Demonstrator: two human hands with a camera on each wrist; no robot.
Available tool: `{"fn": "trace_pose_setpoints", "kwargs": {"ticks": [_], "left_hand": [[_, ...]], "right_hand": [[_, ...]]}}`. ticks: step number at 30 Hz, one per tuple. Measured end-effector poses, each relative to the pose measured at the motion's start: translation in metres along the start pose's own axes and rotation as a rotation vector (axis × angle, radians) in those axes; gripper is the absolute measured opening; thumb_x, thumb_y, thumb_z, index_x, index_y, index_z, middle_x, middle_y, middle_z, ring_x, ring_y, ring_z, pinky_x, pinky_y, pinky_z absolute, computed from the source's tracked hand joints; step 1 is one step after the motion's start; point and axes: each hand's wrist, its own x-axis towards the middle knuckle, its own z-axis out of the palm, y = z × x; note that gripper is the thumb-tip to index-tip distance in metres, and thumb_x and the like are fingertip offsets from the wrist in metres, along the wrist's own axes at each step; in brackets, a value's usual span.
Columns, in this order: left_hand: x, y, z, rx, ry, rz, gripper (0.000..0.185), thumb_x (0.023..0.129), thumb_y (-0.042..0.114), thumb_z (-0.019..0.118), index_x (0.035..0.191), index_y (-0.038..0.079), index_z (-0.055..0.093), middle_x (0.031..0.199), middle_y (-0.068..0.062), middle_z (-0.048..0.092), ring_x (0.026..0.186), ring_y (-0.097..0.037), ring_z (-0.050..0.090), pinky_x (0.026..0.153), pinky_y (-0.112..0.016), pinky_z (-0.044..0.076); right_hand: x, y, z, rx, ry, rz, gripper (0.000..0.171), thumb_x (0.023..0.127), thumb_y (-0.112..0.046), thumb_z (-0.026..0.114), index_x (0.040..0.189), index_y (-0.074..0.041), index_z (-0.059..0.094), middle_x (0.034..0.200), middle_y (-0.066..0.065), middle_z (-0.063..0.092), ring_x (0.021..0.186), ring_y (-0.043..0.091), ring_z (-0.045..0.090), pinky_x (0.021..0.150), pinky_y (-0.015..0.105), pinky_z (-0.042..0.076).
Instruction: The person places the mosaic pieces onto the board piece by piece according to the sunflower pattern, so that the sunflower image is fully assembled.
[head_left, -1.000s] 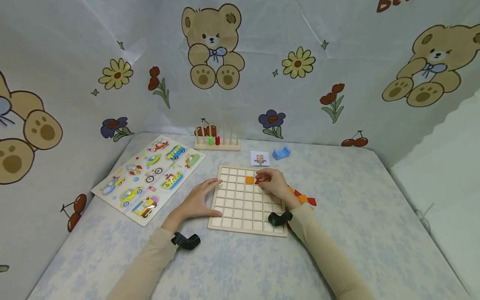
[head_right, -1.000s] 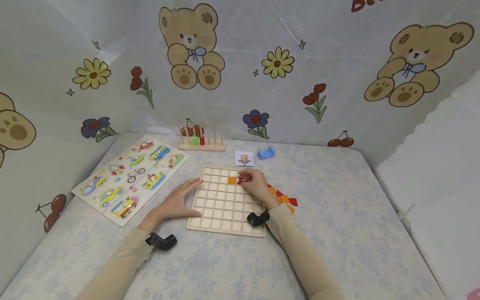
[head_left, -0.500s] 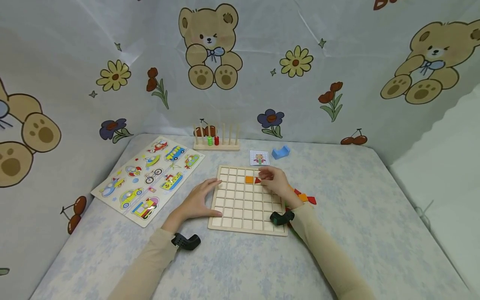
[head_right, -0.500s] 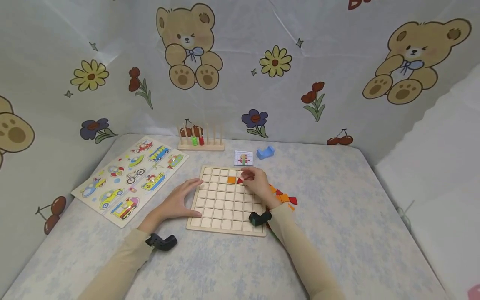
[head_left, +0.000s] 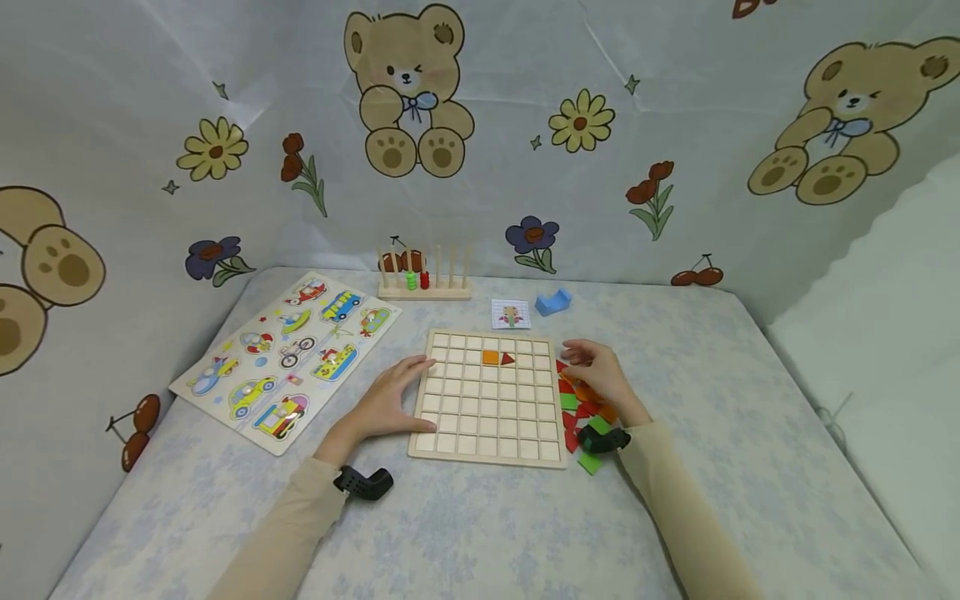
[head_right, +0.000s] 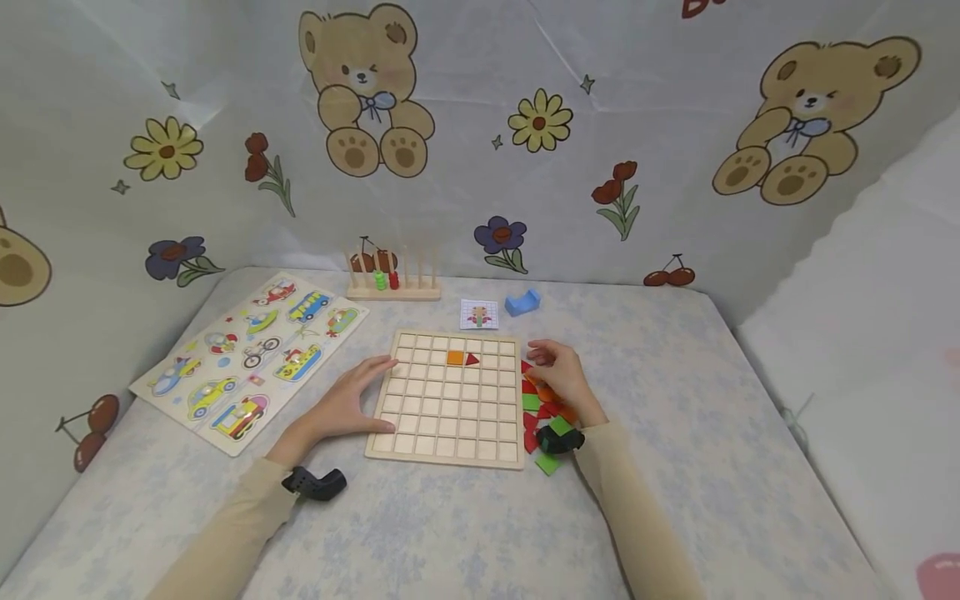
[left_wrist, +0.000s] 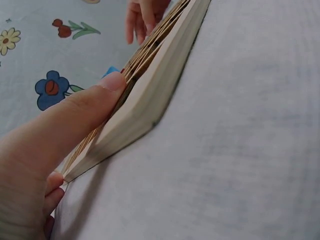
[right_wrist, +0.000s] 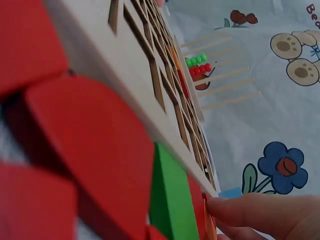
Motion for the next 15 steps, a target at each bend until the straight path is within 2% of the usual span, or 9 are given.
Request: {"fn": "trace_pose_setpoints", "kwargs": {"ticks": [4, 7, 10, 12, 15], "left_hand": [[0.000, -0.001, -0.001, -0.004, 0.004, 0.005, 0.105, 0.064, 0.055, 0.082, 0.149, 0.020, 0.033, 0.155, -0.005, 0.030, 0.142, -0.034, 0.029, 0.114, -0.059, 0.022], [-0.001, 0.000, -0.001, -0.010, 0.002, 0.007, 0.104, 0.063, 0.055, 0.082, 0.149, 0.020, 0.033, 0.154, -0.005, 0.030, 0.142, -0.034, 0.029, 0.113, -0.059, 0.022], [-0.001, 0.000, -0.001, -0.010, 0.001, 0.007, 0.104, 0.063, 0.054, 0.083, 0.149, 0.020, 0.034, 0.154, -0.005, 0.030, 0.142, -0.034, 0.030, 0.114, -0.059, 0.022], [-0.001, 0.000, -0.001, -0.008, 0.000, 0.006, 0.104, 0.063, 0.053, 0.083, 0.149, 0.021, 0.033, 0.154, -0.005, 0.030, 0.142, -0.034, 0.029, 0.114, -0.059, 0.022], [-0.002, 0.001, -0.002, -0.007, -0.002, 0.002, 0.104, 0.064, 0.053, 0.083, 0.149, 0.021, 0.033, 0.154, -0.005, 0.030, 0.142, -0.034, 0.029, 0.114, -0.058, 0.022]], "right_hand": [[0.002, 0.001, 0.005, 0.013, -0.016, -0.026, 0.046, 0.086, -0.001, 0.067, 0.130, 0.002, 0.055, 0.119, 0.027, 0.061, 0.097, 0.034, 0.059, 0.067, 0.021, 0.051], [0.001, 0.001, 0.007, -0.012, -0.013, -0.059, 0.044, 0.085, -0.001, 0.067, 0.128, 0.002, 0.057, 0.117, 0.026, 0.062, 0.098, 0.035, 0.059, 0.075, 0.025, 0.052], [-0.001, 0.001, 0.010, -0.044, -0.005, -0.086, 0.043, 0.084, 0.000, 0.067, 0.126, 0.002, 0.058, 0.115, 0.025, 0.062, 0.098, 0.036, 0.059, 0.081, 0.036, 0.052], [-0.002, 0.000, 0.011, -0.065, 0.007, -0.095, 0.042, 0.083, 0.000, 0.067, 0.124, 0.002, 0.059, 0.113, 0.024, 0.063, 0.097, 0.035, 0.060, 0.083, 0.040, 0.052], [-0.001, 0.001, 0.012, -0.074, 0.033, -0.088, 0.040, 0.083, 0.000, 0.068, 0.122, 0.002, 0.061, 0.111, 0.023, 0.065, 0.093, 0.033, 0.060, 0.081, 0.040, 0.052]]}}
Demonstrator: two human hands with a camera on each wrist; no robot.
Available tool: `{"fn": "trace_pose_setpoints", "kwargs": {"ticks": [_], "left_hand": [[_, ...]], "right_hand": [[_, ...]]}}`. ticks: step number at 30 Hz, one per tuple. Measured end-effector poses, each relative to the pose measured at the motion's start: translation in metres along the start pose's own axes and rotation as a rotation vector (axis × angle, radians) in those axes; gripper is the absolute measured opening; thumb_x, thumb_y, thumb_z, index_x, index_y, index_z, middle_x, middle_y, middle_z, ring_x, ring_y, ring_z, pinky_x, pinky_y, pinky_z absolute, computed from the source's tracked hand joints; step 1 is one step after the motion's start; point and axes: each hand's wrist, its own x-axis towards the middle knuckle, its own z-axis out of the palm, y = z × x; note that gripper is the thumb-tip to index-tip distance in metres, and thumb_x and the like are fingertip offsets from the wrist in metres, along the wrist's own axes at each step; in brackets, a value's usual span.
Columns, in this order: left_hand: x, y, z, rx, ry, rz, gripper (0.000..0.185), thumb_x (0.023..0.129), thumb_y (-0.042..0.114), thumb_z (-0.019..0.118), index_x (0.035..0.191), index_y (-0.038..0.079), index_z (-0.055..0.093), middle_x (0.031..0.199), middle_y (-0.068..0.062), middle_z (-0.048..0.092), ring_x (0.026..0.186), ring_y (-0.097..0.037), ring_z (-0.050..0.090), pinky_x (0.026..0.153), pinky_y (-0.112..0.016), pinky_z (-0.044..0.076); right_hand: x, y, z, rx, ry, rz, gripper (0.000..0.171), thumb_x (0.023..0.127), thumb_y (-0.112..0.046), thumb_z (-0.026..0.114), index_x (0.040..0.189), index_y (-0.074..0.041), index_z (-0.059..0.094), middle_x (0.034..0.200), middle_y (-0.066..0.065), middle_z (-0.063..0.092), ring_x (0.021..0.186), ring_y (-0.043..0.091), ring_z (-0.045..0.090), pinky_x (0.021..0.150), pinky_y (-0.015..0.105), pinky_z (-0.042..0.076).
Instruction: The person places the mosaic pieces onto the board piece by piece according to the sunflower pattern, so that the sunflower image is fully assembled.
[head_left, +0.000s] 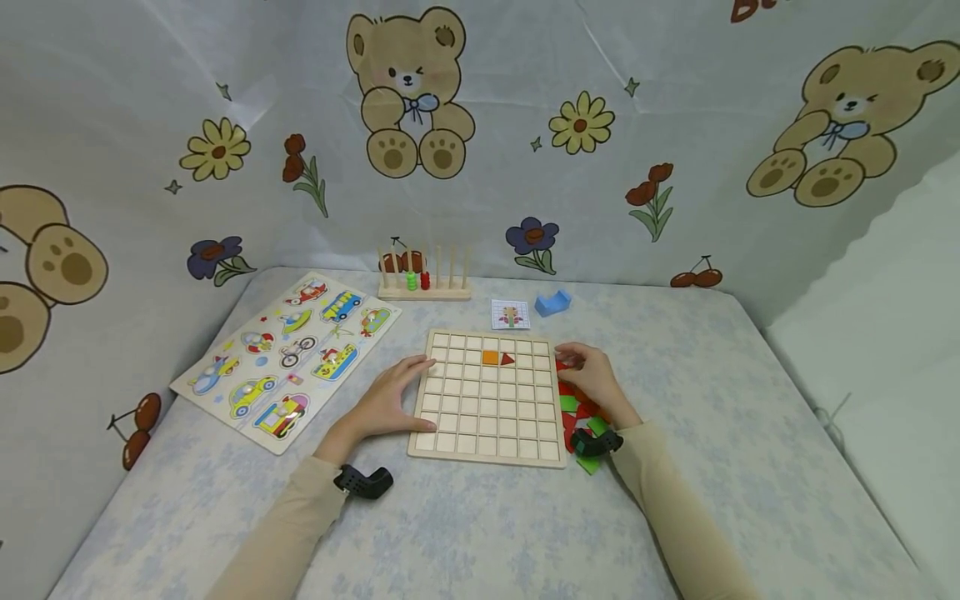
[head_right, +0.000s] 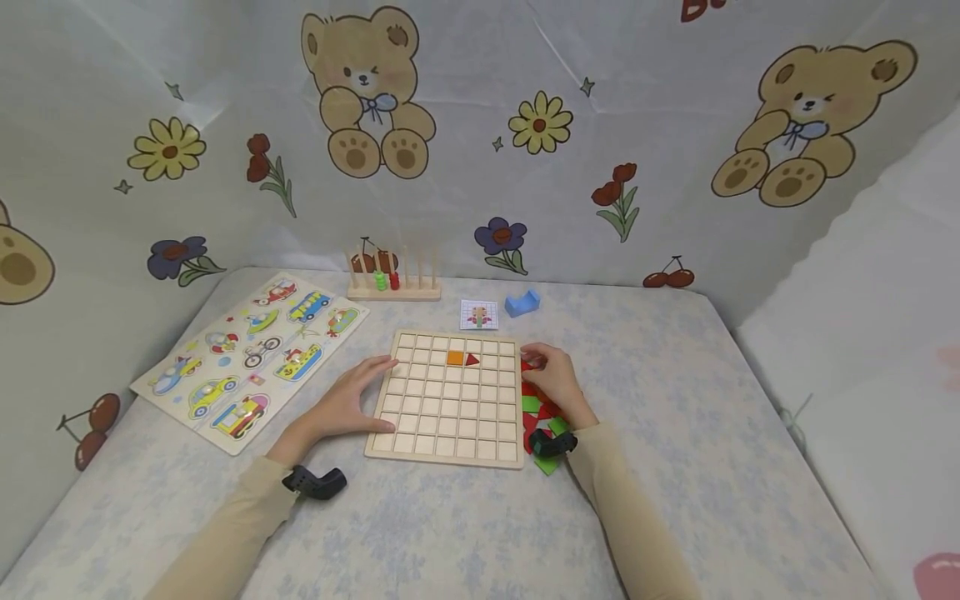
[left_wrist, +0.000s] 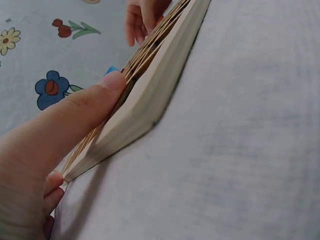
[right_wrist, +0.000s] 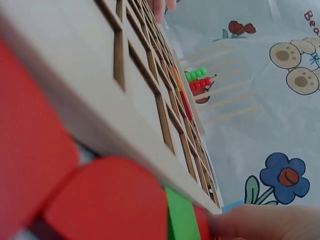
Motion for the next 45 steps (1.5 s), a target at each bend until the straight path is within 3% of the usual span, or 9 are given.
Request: {"fn": "trace_pose_setpoints", "kwargs": {"ticks": [11, 18, 27, 34, 40, 45], "left_hand": [[0.000, -0.001, 0.001, -0.002, 0.009, 0.018, 0.104, 0.063, 0.054, 0.083, 0.149, 0.020, 0.034, 0.154, -0.006, 0.031, 0.141, -0.034, 0.030, 0.113, -0.059, 0.023], [0.000, -0.003, 0.001, 0.005, 0.005, 0.013, 0.104, 0.063, 0.053, 0.083, 0.149, 0.020, 0.033, 0.154, -0.006, 0.030, 0.142, -0.034, 0.029, 0.113, -0.059, 0.023], [-0.002, -0.001, -0.002, -0.008, -0.008, -0.002, 0.104, 0.064, 0.051, 0.083, 0.149, 0.019, 0.033, 0.154, -0.006, 0.029, 0.142, -0.034, 0.028, 0.113, -0.059, 0.022], [0.003, -0.003, 0.002, -0.003, -0.013, 0.012, 0.105, 0.064, 0.057, 0.081, 0.150, 0.021, 0.032, 0.154, -0.004, 0.029, 0.142, -0.033, 0.028, 0.114, -0.058, 0.022], [0.001, -0.003, 0.001, -0.004, -0.008, 0.008, 0.104, 0.063, 0.055, 0.082, 0.149, 0.021, 0.033, 0.154, -0.005, 0.030, 0.142, -0.034, 0.029, 0.113, -0.059, 0.023], [0.001, 0.000, 0.000, -0.005, -0.007, 0.005, 0.104, 0.064, 0.054, 0.082, 0.149, 0.021, 0.034, 0.154, -0.005, 0.030, 0.142, -0.034, 0.029, 0.113, -0.059, 0.023]], "right_hand": [[0.001, 0.006, -0.002, 0.009, 0.028, 0.018, 0.038, 0.082, 0.000, 0.070, 0.119, 0.003, 0.062, 0.102, 0.022, 0.065, 0.084, 0.024, 0.060, 0.070, 0.022, 0.051], [0.001, 0.004, 0.000, -0.007, 0.063, 0.083, 0.039, 0.083, -0.002, 0.070, 0.120, 0.001, 0.062, 0.107, 0.022, 0.063, 0.078, 0.023, 0.060, 0.063, 0.022, 0.050], [0.001, 0.002, 0.002, 0.014, 0.105, 0.053, 0.037, 0.083, -0.002, 0.070, 0.119, 0.003, 0.062, 0.105, 0.023, 0.065, 0.086, 0.031, 0.062, 0.070, 0.021, 0.050], [0.002, -0.010, 0.001, 0.097, 0.145, 0.104, 0.037, 0.083, -0.004, 0.070, 0.119, 0.003, 0.062, 0.106, 0.024, 0.064, 0.091, 0.030, 0.060, 0.073, 0.019, 0.050], [0.018, -0.051, 0.032, 0.116, 0.069, 0.012, 0.038, 0.082, 0.001, 0.070, 0.118, 0.005, 0.062, 0.106, 0.025, 0.064, 0.092, 0.034, 0.062, 0.081, 0.035, 0.054], [0.034, -0.077, 0.069, 0.124, -0.046, -0.030, 0.036, 0.081, 0.000, 0.071, 0.116, 0.004, 0.063, 0.102, 0.022, 0.065, 0.088, 0.030, 0.062, 0.077, 0.033, 0.054]]}}
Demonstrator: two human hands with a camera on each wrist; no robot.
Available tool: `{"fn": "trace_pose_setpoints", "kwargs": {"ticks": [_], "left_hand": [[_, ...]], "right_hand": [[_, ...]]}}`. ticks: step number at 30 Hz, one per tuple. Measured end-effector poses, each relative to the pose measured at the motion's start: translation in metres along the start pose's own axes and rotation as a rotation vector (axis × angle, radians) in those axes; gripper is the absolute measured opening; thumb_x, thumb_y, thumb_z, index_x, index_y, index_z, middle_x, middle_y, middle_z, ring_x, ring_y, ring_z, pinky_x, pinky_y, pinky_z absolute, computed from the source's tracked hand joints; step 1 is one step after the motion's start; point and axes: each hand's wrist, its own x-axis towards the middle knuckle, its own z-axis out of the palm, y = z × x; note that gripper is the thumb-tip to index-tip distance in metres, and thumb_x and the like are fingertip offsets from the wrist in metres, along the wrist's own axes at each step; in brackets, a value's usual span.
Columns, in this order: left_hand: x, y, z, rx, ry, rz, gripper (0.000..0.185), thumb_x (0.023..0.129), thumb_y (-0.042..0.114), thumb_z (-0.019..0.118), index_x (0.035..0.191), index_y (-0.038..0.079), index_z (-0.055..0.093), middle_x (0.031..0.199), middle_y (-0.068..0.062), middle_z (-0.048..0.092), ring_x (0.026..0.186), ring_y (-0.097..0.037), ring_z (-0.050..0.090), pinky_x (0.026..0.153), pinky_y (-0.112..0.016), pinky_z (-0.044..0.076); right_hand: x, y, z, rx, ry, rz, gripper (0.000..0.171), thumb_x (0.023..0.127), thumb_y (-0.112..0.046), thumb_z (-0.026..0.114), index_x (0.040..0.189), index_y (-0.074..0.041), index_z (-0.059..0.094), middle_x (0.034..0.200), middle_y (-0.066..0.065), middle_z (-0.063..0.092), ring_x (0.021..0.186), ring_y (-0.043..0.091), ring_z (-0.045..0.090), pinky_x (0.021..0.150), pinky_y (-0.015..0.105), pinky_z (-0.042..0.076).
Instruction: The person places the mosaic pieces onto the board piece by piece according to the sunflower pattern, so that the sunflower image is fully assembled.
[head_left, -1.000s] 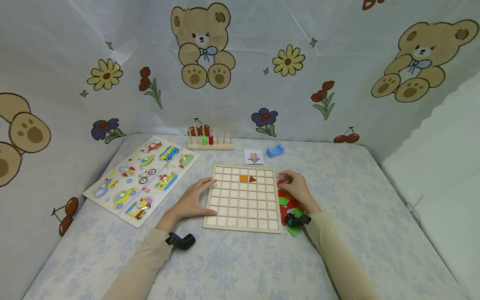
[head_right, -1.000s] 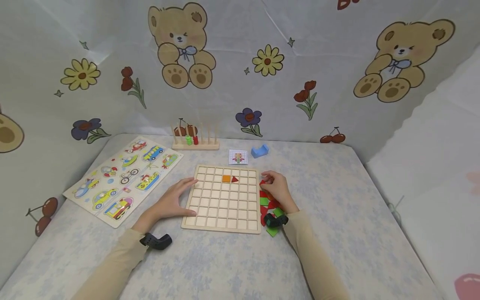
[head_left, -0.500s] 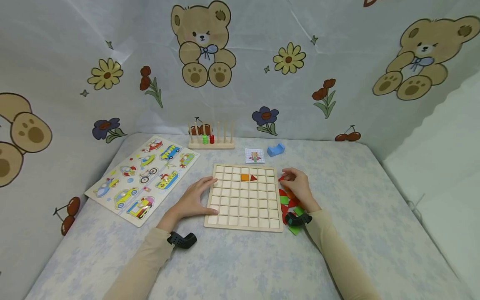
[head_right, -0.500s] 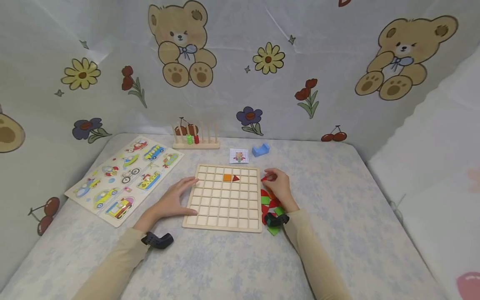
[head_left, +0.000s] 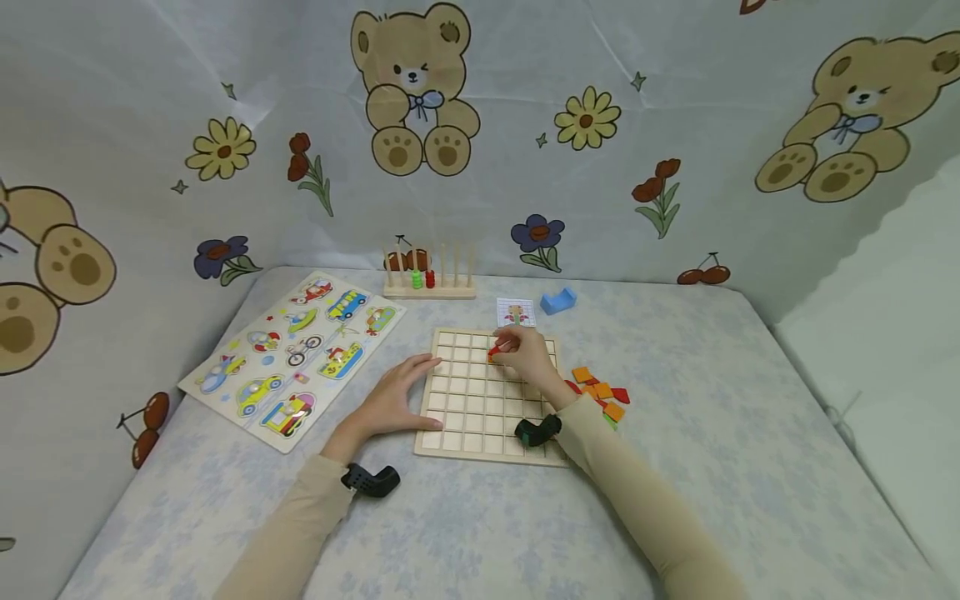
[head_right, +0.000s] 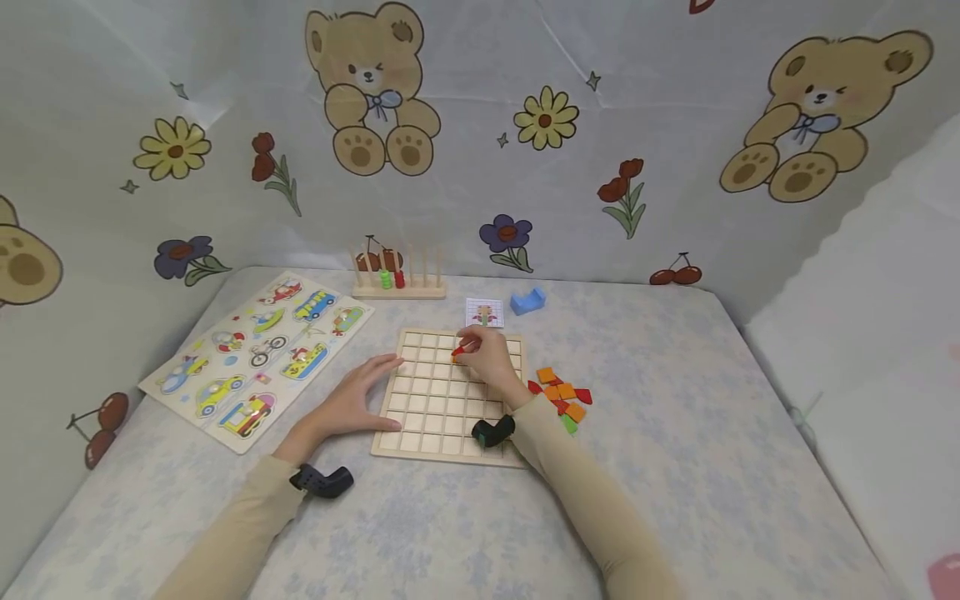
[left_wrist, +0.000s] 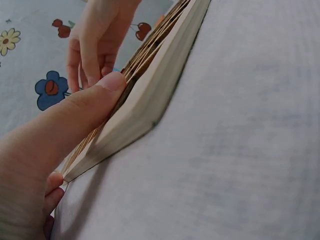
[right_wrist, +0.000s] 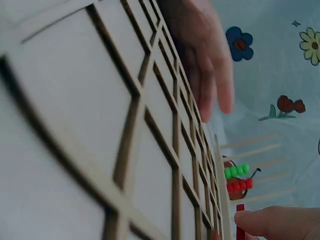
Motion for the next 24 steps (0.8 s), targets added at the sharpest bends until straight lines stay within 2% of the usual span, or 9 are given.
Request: {"fn": "trace_pose_setpoints", "kwargs": {"ticks": [4, 9, 24], "left_hand": [[0.000, 0.001, 0.000, -0.002, -0.008, -0.007, 0.103, 0.065, 0.056, 0.081, 0.149, 0.022, 0.033, 0.154, -0.005, 0.030, 0.142, -0.034, 0.029, 0.112, -0.060, 0.024], [0.000, 0.000, -0.002, 0.001, -0.013, -0.017, 0.104, 0.064, 0.055, 0.082, 0.150, 0.022, 0.032, 0.155, -0.005, 0.029, 0.142, -0.033, 0.029, 0.113, -0.059, 0.024], [0.001, -0.001, 0.000, 0.008, -0.013, -0.015, 0.104, 0.065, 0.054, 0.082, 0.150, 0.022, 0.032, 0.155, -0.005, 0.029, 0.143, -0.031, 0.028, 0.114, -0.057, 0.022]], "right_hand": [[0.010, -0.003, 0.021, -0.040, -0.016, 0.001, 0.034, 0.080, -0.001, 0.073, 0.112, 0.003, 0.064, 0.098, 0.019, 0.066, 0.080, 0.024, 0.061, 0.070, 0.027, 0.051], [0.017, -0.003, 0.031, -0.072, 0.009, 0.026, 0.032, 0.078, -0.001, 0.075, 0.109, 0.001, 0.066, 0.095, 0.017, 0.066, 0.073, 0.018, 0.055, 0.064, 0.024, 0.045], [0.015, -0.002, 0.029, -0.064, -0.007, 0.024, 0.032, 0.081, -0.003, 0.073, 0.112, 0.000, 0.066, 0.095, 0.016, 0.066, 0.076, 0.020, 0.057, 0.067, 0.025, 0.047]]}}
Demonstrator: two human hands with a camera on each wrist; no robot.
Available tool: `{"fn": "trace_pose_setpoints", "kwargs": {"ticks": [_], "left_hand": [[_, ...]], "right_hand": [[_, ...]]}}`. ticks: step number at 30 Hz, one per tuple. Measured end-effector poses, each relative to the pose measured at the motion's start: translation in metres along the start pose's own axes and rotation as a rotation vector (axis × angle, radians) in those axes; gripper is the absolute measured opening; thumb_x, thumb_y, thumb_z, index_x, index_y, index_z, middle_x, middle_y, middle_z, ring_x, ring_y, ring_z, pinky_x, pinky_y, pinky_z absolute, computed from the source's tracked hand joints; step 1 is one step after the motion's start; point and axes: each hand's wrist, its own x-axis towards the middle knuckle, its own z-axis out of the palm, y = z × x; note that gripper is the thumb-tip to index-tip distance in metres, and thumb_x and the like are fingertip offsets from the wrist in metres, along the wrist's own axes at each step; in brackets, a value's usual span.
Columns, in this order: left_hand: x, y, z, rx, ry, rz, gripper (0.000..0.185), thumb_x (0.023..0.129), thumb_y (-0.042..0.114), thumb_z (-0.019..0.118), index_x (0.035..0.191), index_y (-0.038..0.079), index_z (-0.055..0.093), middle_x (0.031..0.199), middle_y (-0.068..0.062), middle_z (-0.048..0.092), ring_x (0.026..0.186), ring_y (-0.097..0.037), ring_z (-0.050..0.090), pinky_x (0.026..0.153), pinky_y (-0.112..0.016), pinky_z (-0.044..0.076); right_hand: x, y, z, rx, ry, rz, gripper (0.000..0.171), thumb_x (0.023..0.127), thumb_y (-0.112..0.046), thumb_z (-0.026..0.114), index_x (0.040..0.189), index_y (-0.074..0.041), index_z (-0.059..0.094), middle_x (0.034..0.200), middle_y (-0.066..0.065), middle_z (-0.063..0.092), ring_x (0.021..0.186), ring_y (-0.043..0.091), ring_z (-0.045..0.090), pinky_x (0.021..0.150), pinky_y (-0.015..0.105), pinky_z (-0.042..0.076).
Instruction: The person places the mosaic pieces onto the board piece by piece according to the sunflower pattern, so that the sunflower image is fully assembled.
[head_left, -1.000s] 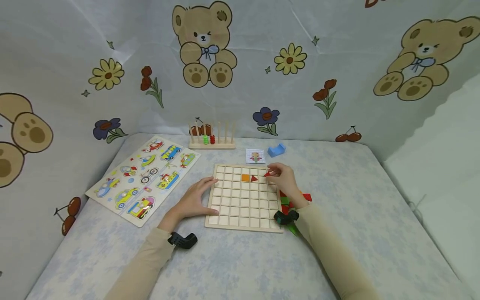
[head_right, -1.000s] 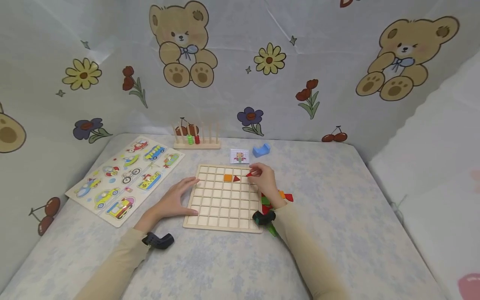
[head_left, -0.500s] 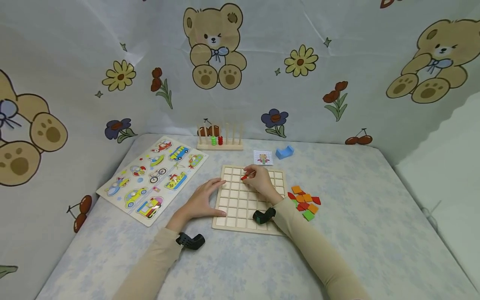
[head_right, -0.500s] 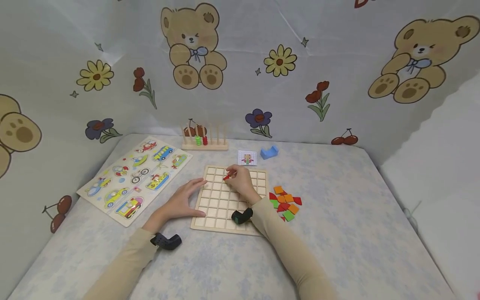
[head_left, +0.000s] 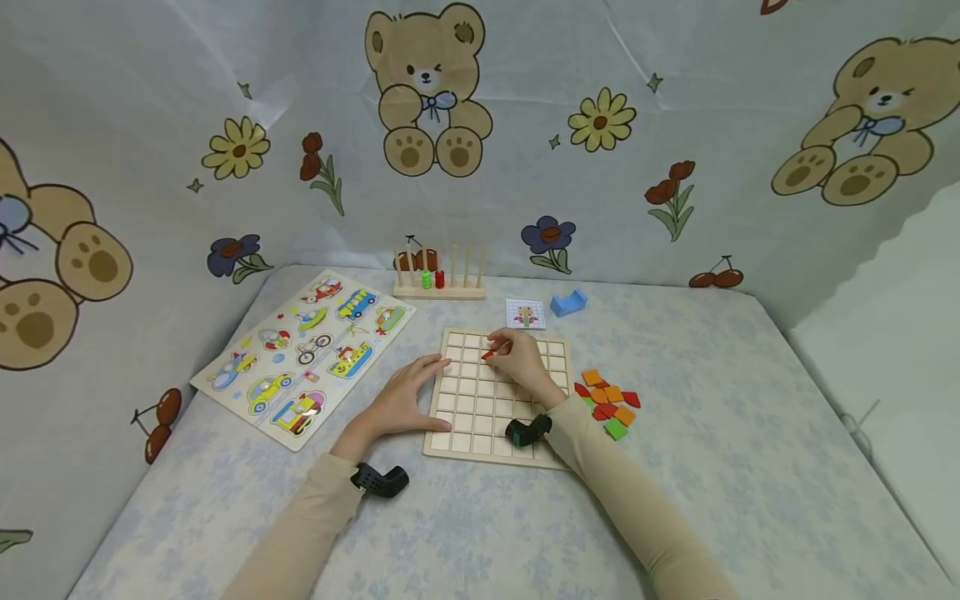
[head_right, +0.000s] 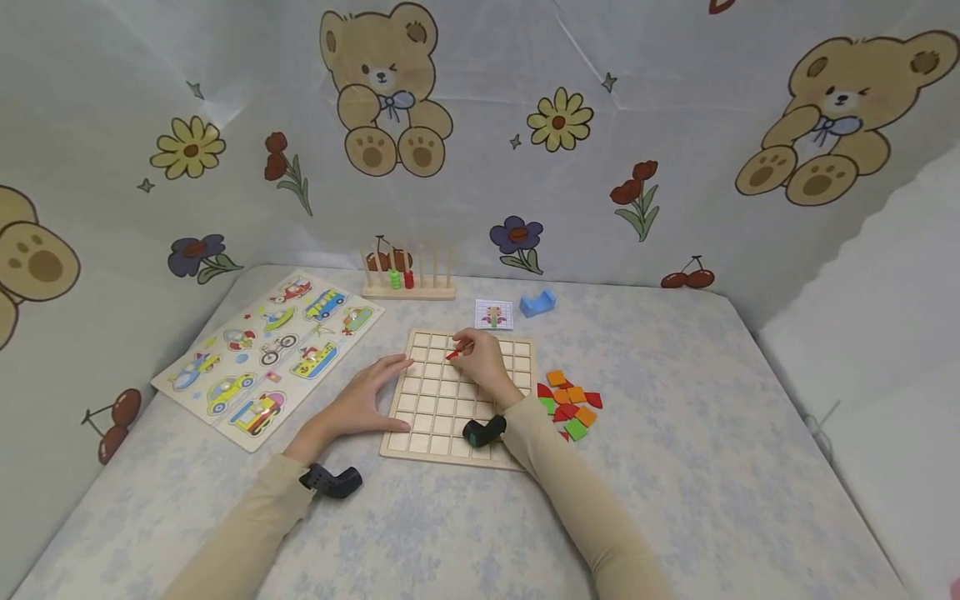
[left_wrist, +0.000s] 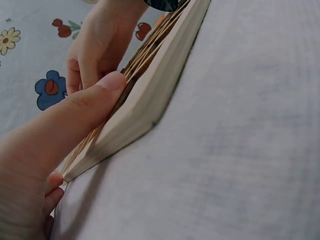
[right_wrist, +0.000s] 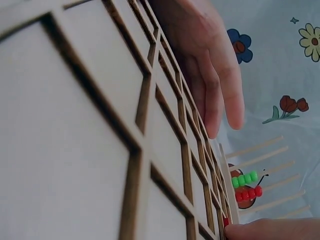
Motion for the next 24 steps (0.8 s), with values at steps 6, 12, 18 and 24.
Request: {"fn": "trace_pose_setpoints", "kwargs": {"ticks": [6, 12, 18, 24], "left_hand": [[0.001, 0.002, 0.002, -0.006, -0.002, 0.002, 0.105, 0.064, 0.054, 0.082, 0.150, 0.022, 0.032, 0.155, -0.005, 0.028, 0.143, -0.032, 0.027, 0.114, -0.058, 0.022], [0.001, 0.004, 0.002, -0.006, -0.005, -0.004, 0.105, 0.064, 0.056, 0.082, 0.150, 0.023, 0.031, 0.156, -0.004, 0.027, 0.143, -0.033, 0.027, 0.114, -0.058, 0.021], [0.000, 0.001, 0.002, -0.004, 0.006, 0.011, 0.104, 0.064, 0.056, 0.081, 0.150, 0.023, 0.032, 0.155, -0.005, 0.028, 0.143, -0.033, 0.028, 0.114, -0.058, 0.022], [-0.001, 0.000, 0.001, -0.009, 0.010, 0.009, 0.104, 0.065, 0.055, 0.082, 0.150, 0.020, 0.032, 0.155, -0.006, 0.029, 0.143, -0.034, 0.028, 0.113, -0.059, 0.022]], "right_hand": [[-0.007, 0.005, -0.016, 0.031, 0.018, -0.019, 0.034, 0.083, -0.004, 0.071, 0.116, 0.002, 0.064, 0.101, 0.020, 0.065, 0.087, 0.029, 0.063, 0.077, 0.036, 0.054], [-0.025, 0.028, -0.059, 0.029, 0.102, -0.053, 0.032, 0.085, -0.001, 0.067, 0.116, 0.006, 0.064, 0.102, 0.025, 0.065, 0.090, 0.036, 0.062, 0.083, 0.044, 0.053], [-0.052, 0.058, -0.102, -0.028, 0.120, -0.006, 0.033, 0.084, 0.004, 0.063, 0.118, 0.005, 0.062, 0.106, 0.026, 0.064, 0.094, 0.037, 0.060, 0.084, 0.046, 0.052], [-0.071, 0.078, -0.122, -0.031, 0.045, 0.090, 0.037, 0.087, -0.002, 0.065, 0.123, 0.005, 0.059, 0.115, 0.027, 0.063, 0.101, 0.037, 0.058, 0.089, 0.046, 0.051]]}}
